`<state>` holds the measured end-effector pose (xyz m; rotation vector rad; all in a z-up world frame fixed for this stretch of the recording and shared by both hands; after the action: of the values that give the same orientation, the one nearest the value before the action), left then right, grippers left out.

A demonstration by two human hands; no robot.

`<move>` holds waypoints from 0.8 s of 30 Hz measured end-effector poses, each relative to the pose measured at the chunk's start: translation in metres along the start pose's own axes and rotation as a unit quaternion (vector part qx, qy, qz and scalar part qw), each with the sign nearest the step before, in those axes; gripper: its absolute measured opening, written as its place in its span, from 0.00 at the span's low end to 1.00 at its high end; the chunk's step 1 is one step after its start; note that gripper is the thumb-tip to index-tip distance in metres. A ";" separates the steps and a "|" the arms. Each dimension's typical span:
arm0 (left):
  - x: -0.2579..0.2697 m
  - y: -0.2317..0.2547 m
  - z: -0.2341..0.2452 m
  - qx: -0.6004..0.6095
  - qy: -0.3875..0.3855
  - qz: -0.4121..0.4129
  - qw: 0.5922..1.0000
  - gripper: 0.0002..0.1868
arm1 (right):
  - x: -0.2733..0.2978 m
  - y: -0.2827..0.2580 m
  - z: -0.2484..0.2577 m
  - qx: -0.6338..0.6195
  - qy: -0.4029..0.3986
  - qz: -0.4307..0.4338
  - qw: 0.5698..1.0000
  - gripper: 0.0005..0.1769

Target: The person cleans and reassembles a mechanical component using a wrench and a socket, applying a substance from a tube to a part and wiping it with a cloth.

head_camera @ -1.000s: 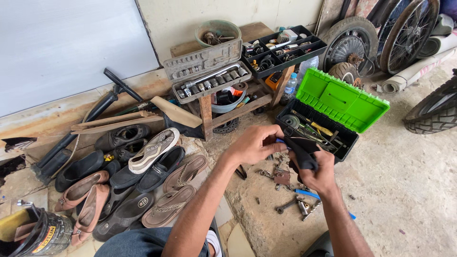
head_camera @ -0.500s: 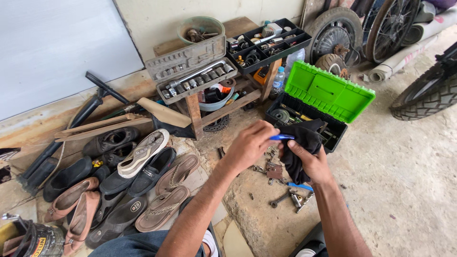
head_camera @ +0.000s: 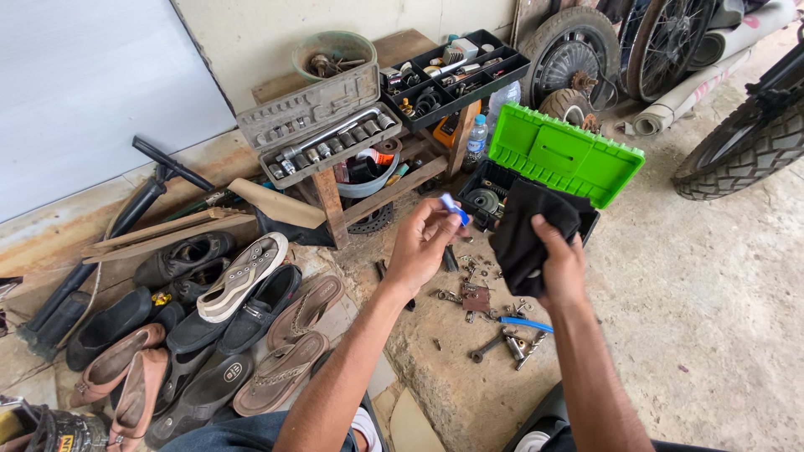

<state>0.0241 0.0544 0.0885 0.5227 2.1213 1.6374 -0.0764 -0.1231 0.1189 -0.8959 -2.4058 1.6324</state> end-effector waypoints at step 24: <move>0.007 -0.037 -0.028 0.094 0.089 0.016 0.991 0.05 | 0.022 0.027 -0.020 0.224 -0.034 0.185 0.956 0.15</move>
<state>0.0022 0.0263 0.0578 0.4847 2.4274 1.5608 -0.0756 -0.0880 0.0982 -1.2605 -1.8435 2.2443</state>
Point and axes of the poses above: each hand's wrist, its own x-axis away from the middle knuckle, its own z-axis out of the back of the hand, y = z × x, the point moved 2 cm from there along -x, towards the middle knuckle, and after that the axes turned 10 degrees about z, right-handed, at the moved point
